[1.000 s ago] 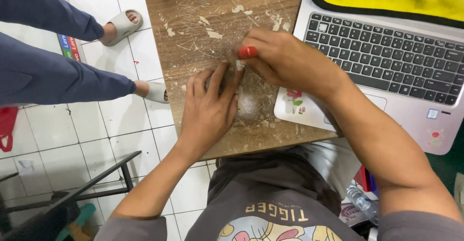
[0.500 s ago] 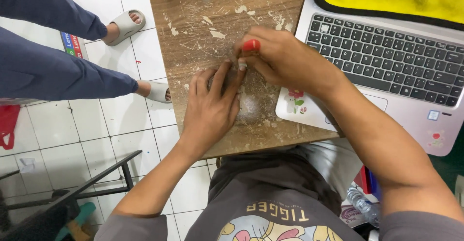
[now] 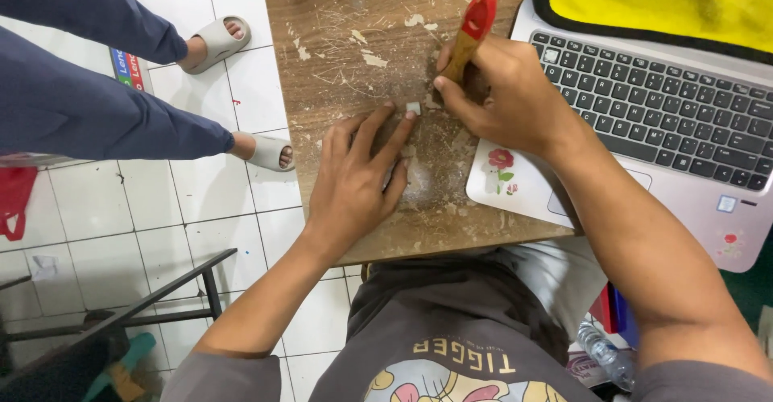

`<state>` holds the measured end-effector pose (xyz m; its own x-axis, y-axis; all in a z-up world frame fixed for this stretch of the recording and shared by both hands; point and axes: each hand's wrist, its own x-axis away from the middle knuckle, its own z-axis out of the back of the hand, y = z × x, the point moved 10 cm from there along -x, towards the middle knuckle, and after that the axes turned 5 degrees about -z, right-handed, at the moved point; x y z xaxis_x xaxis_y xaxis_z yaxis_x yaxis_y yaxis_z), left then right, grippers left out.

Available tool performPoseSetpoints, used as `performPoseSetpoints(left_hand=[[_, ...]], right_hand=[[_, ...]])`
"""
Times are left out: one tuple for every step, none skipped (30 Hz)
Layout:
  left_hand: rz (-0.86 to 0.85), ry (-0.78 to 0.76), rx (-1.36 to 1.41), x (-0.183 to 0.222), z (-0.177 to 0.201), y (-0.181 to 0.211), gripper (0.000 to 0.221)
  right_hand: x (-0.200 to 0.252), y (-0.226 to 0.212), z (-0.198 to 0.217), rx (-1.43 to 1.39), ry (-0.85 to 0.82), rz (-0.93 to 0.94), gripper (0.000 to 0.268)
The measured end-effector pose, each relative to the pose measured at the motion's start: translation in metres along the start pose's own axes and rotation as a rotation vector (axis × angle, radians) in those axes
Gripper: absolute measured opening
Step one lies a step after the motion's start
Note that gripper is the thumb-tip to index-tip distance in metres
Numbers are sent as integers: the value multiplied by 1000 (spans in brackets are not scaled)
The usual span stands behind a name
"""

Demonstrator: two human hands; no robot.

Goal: Removing individual keys from a laptop keyboard using a prying tool and cleaning the area with a brush.

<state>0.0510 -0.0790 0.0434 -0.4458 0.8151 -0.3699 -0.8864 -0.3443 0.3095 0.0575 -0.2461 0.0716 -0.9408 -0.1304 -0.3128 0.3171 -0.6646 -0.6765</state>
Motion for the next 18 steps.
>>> performPoseSetpoints(left_hand=[[4,9,25,0,1,-1,50],[8,12,21,0,0,-1,50],[32,20,45,1,0,-3,50],[57,29,69,2,-1,-5,51],[59,31,66,1,1,-5,51],[56,24,45,0,2,-3,48],[52,16,24,-1,2,-2,46],[54,17,23,1,-1,-3,46],[59,9,4,2,-6,-6,44],[64,0,-15,3,-10,-8,43],[63,1,-15,3,-10,-8,43],[65,2,-12,3,-11,-8,39],[70,2,-9,4,-11,-9,36],[71,2,-9,5,-12,-10,36],[81,8,2,6,-13,-11,38],[90,14,14,7,-14,-13,41],[93,16,14,5,-11,-11,41],[88,0,-3,3,-10,-9,43]], right_hand=[[0,1,1,-8,6,4,12],[0,0,-1,-9,3,9,12],[0,3,-5,-21,-23,-21,10],[0,6,-10,-32,-50,-52,9],[-1,4,-12,-32,-52,-48,9],[-3,1,-13,-59,-49,-30,11],[-4,-3,-15,-85,-46,-15,13],[-3,0,-22,-86,-47,-13,13],[-2,2,-23,-106,11,-5,11],[-1,4,-24,-126,70,3,13],[-1,7,-23,-125,70,4,13],[0,7,-23,-118,69,25,13],[0,7,-23,-113,66,47,13],[1,5,-20,-113,65,48,13],[3,2,-14,-86,80,72,11],[4,-1,-9,-59,94,97,9],[3,-3,-11,-60,92,99,9],[1,-4,-18,-114,31,95,11]])
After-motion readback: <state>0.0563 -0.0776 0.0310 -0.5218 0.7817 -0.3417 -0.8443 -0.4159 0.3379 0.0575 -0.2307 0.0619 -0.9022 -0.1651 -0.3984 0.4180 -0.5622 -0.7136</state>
